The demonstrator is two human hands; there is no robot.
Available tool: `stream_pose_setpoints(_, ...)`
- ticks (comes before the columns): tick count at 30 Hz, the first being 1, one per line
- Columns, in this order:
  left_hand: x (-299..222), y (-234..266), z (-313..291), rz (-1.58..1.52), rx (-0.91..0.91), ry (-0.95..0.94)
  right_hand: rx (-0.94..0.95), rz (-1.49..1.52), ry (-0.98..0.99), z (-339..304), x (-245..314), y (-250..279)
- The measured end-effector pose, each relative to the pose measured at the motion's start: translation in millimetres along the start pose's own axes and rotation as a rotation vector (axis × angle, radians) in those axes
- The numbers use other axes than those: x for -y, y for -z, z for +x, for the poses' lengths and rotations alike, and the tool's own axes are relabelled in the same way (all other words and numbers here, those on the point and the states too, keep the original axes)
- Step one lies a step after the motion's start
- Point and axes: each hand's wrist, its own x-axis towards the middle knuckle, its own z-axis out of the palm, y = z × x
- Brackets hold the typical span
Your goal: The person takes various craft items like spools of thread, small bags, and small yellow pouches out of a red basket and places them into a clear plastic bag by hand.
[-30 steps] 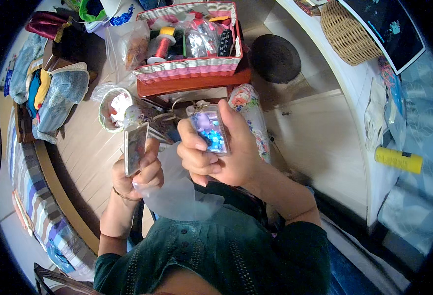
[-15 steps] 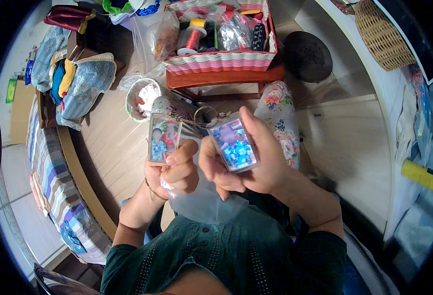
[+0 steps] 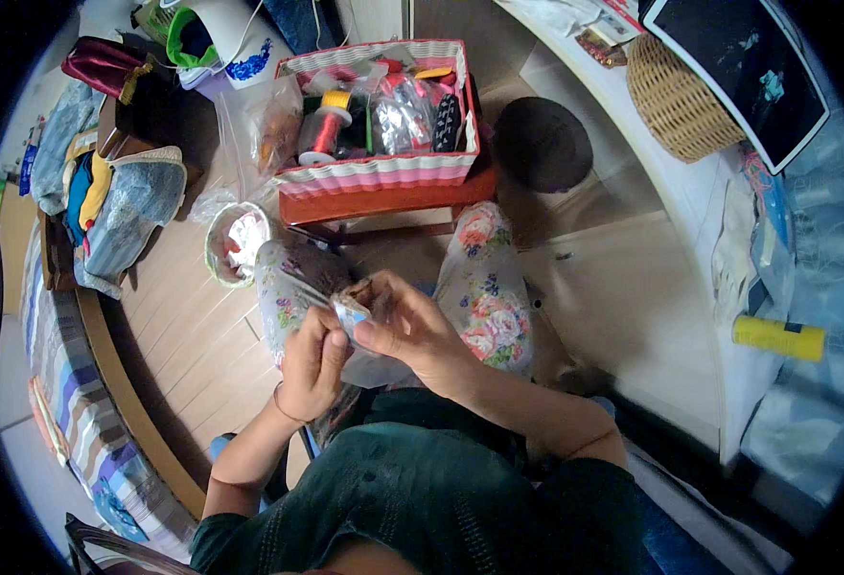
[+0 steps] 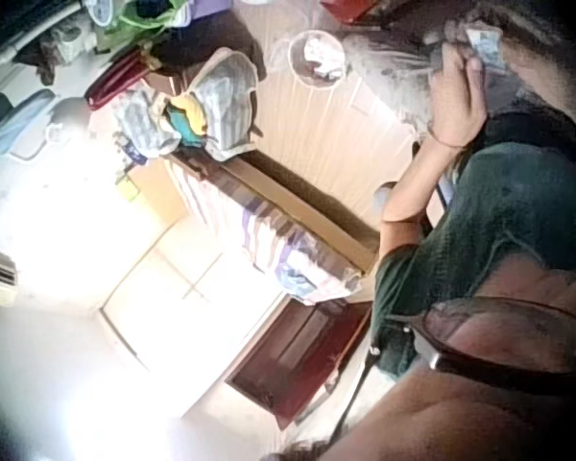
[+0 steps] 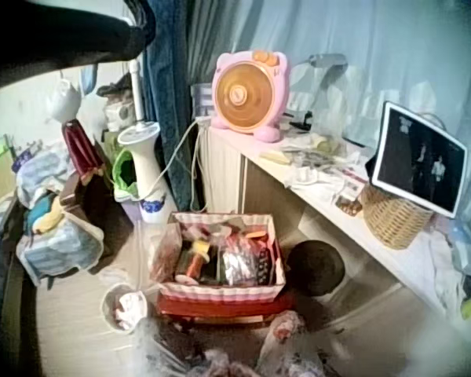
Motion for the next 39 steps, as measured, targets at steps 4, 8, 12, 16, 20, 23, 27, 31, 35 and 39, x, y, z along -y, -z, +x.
stream_pose_setpoints(4,5,0,2,0.124,0.044,-0.019,-0.074,-0.038,-0.003,-1,-5,15)
stream_pose_setpoints(8,9,2,6,0.135,0.060,-0.054,-0.016,-0.242,0.150,3,0,19)
stream_pose_setpoints(12,12,6,10,0.132,0.036,-0.036,-0.157,-0.361,0.140,7,-1,21)
stream_pose_setpoints(16,17,6,13,0.190,0.018,-0.080,-0.278,-0.350,0.111,9,6,25)
stream_pose_setpoints(20,19,3,16,0.343,0.046,-0.183,-0.242,-0.534,0.143,6,13,31)
stream_pose_setpoints(23,23,1,13,0.369,0.097,-0.184,-0.172,-0.513,0.517,13,2,43)
stream_pose_setpoints(27,18,-3,12,0.379,0.084,-0.161,-0.191,0.123,0.159,16,-13,32)
stream_pose_setpoints(31,22,-7,10,0.380,0.044,-0.143,-0.142,0.278,0.019,15,-17,25)
stream_pose_setpoints(35,19,-9,8,0.351,0.047,-0.134,-0.194,0.265,-0.006,15,-14,18)
stream_pose_setpoints(39,13,-10,8,0.312,0.126,-0.174,-0.250,0.168,0.009,14,-25,23)
